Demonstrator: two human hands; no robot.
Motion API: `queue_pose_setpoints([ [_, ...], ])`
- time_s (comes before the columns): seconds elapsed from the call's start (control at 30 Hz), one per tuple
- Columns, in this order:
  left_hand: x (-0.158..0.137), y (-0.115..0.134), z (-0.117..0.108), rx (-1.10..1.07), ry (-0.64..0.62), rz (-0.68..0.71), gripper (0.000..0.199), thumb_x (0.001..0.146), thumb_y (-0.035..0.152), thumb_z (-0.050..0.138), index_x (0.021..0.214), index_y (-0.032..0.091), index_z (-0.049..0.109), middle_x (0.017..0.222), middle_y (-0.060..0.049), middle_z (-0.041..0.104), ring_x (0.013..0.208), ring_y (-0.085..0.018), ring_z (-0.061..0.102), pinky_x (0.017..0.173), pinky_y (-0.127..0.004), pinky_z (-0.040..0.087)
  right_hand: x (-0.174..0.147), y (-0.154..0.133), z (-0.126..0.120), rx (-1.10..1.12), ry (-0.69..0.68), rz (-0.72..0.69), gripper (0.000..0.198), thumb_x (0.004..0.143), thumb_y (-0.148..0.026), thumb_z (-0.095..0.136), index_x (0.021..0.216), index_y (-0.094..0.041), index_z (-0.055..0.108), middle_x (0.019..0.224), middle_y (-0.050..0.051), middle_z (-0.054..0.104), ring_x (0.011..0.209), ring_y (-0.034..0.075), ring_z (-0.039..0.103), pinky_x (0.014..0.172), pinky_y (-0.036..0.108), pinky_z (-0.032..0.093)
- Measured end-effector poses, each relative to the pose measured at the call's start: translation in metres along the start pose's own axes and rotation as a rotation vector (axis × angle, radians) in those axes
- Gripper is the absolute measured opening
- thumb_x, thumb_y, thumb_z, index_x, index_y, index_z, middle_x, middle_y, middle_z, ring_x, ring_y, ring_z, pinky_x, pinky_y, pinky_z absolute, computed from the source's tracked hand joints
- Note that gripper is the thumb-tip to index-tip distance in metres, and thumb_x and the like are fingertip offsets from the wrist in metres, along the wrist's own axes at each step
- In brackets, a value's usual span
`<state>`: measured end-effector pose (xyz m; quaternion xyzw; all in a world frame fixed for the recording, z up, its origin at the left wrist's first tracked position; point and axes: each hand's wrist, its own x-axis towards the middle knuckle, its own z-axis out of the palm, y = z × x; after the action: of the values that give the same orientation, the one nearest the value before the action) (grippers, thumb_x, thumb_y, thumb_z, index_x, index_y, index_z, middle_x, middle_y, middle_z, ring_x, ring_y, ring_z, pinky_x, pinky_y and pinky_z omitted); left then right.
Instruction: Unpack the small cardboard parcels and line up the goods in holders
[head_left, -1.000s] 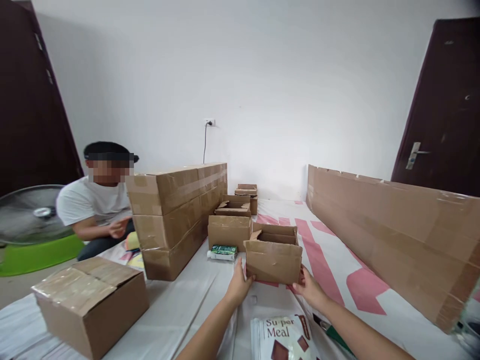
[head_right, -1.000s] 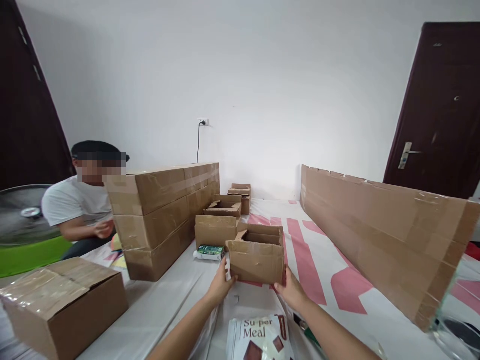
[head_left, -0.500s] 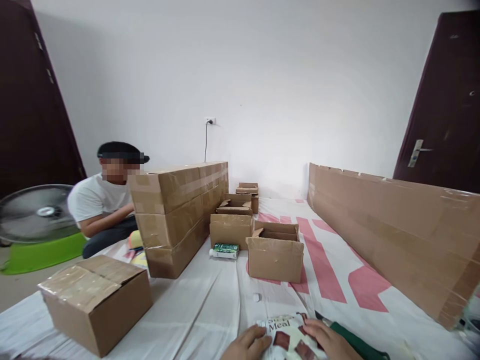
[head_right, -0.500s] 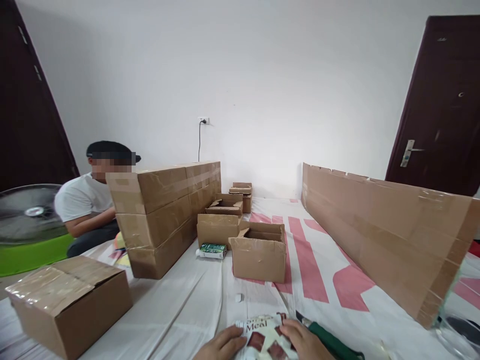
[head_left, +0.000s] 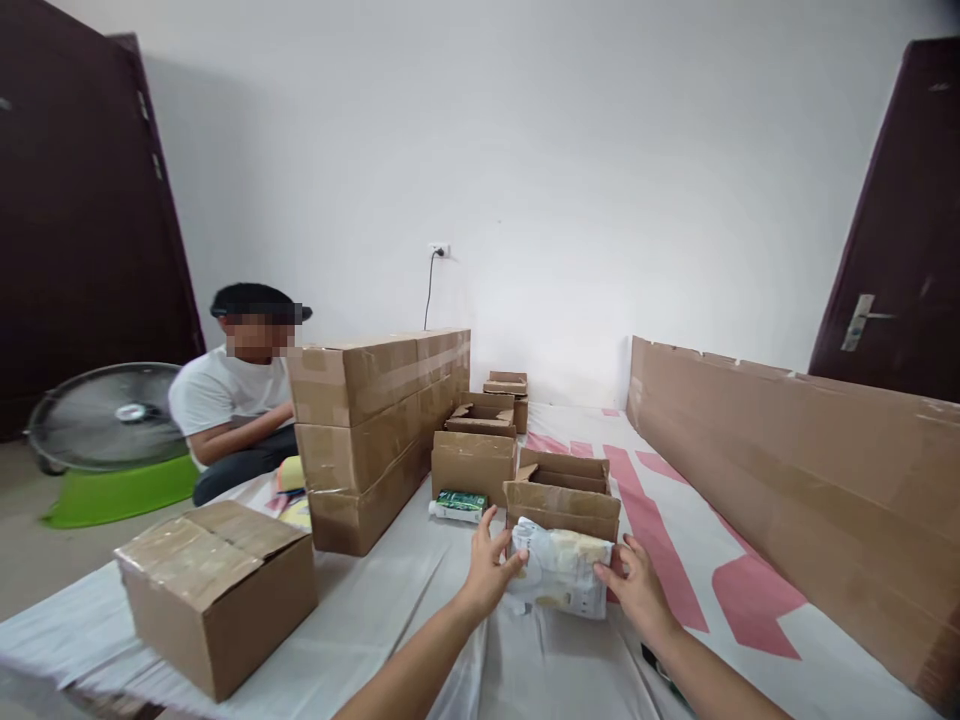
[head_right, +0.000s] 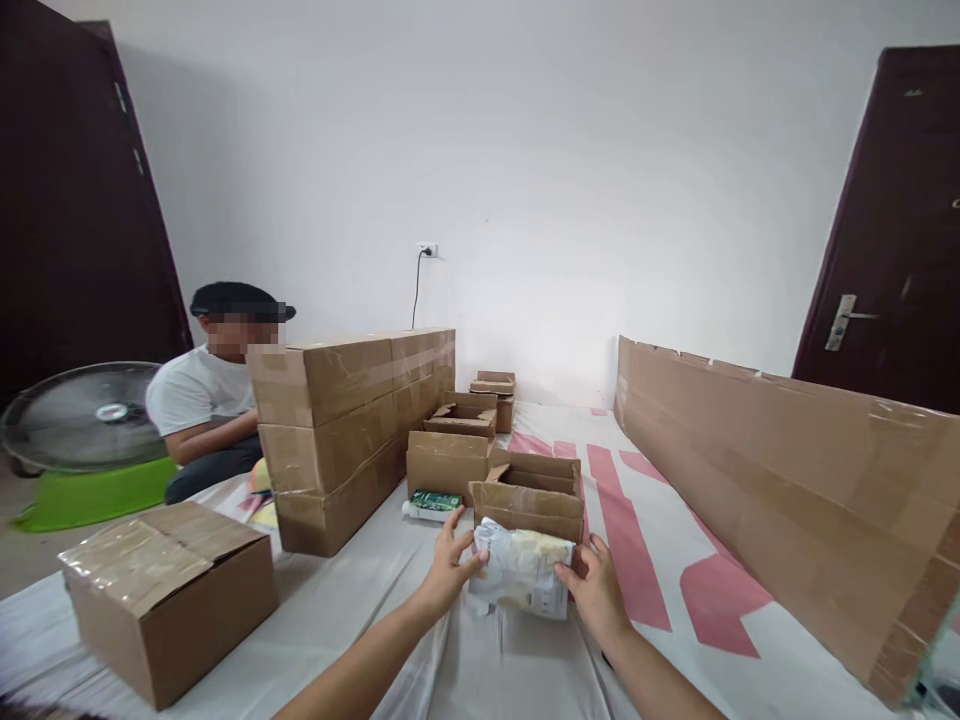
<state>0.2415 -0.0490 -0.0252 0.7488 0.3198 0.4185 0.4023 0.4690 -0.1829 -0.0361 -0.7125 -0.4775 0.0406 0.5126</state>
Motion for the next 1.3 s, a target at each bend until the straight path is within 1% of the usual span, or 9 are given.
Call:
queue_pose_setpoints([
  [0.13,0.000,-0.004,0.010,-0.089,-0.052,0.007,0.048,0.072,0.063,0.062,0.089,0.019,0.073,0.145,-0.012,0.042,0.130,-0.036,0.043,0.100,-0.045,0.044,0.002,0.004,0.002,0.056,-0.076,-0.003,0.034,0.068,-0.042,0.061,0.093,-0.020,0.067,0.104,0.011,0.071,0.101,0.031,0.064,0.084,0.044,0.052],
  [0.23,-0.004,0.003,0.009,-0.118,-0.024,0.027,0.048,0.077,0.062,0.058,0.097,0.020,0.072,0.144,-0.011,0.045,0.132,-0.033,0.044,0.106,-0.043,0.040,0.005,-0.007,0.002,0.080,-0.103,-0.017,0.029,0.074,-0.042,0.058,0.093,-0.020,0.065,0.098,0.010,0.072,0.086,0.028,0.067,0.078,0.041,0.053],
  [0.43,-0.037,0.010,-0.043,-0.029,0.251,0.116,0.044,0.083,0.058,0.055,0.105,0.022,0.070,0.150,-0.010,0.036,0.139,-0.034,0.030,0.112,-0.046,0.031,-0.002,-0.050,0.034,0.131,-0.142,-0.101,0.028,0.079,-0.045,0.057,0.091,-0.021,0.064,0.096,0.009,0.070,0.083,0.025,0.065,0.075,0.036,0.052],
  [0.7,-0.034,-0.058,-0.121,0.240,0.619,-0.007,0.051,0.087,0.059,0.043,0.112,0.018,0.060,0.145,-0.014,0.043,0.136,-0.033,0.039,0.112,-0.045,0.032,0.001,-0.094,0.147,0.097,-0.272,-0.177,0.010,0.078,-0.026,0.057,0.087,-0.021,0.061,0.092,0.006,0.070,0.086,0.024,0.066,0.077,0.034,0.051],
  [0.83,-0.038,-0.091,-0.130,0.323,0.730,-0.092,0.059,0.084,0.059,0.043,0.116,0.010,0.052,0.119,-0.022,0.056,0.118,-0.040,0.052,0.097,-0.060,0.042,-0.026,-0.073,0.166,0.025,-0.312,-0.204,0.021,0.070,-0.011,0.056,0.088,-0.022,0.058,0.092,0.007,0.068,0.090,0.026,0.065,0.080,0.036,0.051],
  [0.93,-0.050,-0.098,-0.126,0.405,0.784,-0.030,0.057,0.083,0.054,0.051,0.121,0.011,0.049,0.123,-0.021,0.051,0.121,-0.038,0.049,0.098,-0.057,0.043,-0.043,-0.057,0.167,-0.009,-0.332,-0.247,0.023,0.072,-0.008,0.050,0.090,-0.022,0.057,0.091,0.006,0.066,0.089,0.023,0.064,0.081,0.033,0.050],
  [1.03,-0.060,-0.095,-0.116,0.631,0.738,0.232,0.046,0.079,0.045,0.065,0.115,0.017,0.059,0.123,-0.015,0.052,0.119,-0.033,0.049,0.102,-0.050,0.041,-0.049,-0.055,0.167,-0.035,-0.341,-0.278,0.025,0.072,-0.004,0.046,0.087,-0.020,0.057,0.092,0.007,0.063,0.089,0.021,0.062,0.081,0.030,0.048],
  [1.13,-0.061,-0.088,-0.105,0.850,0.508,0.464,0.032,0.080,0.029,0.067,0.112,0.030,0.067,0.115,-0.007,0.061,0.109,-0.027,0.057,0.097,-0.042,0.045,-0.049,-0.059,0.168,-0.052,-0.352,-0.323,0.024,0.072,-0.003,0.046,0.083,-0.021,0.058,0.094,0.006,0.062,0.091,0.020,0.060,0.083,0.029,0.047],
  [1.3,-0.053,-0.086,-0.101,1.096,0.376,0.444,0.056,0.081,0.008,0.052,0.130,0.034,0.058,0.132,-0.008,0.055,0.120,-0.029,0.051,0.097,-0.045,0.046,-0.052,-0.061,0.170,-0.092,-0.345,-0.360,0.023,0.076,-0.003,0.043,0.077,-0.021,0.058,0.092,0.007,0.060,0.089,0.022,0.058,0.082,0.031,0.046],
])
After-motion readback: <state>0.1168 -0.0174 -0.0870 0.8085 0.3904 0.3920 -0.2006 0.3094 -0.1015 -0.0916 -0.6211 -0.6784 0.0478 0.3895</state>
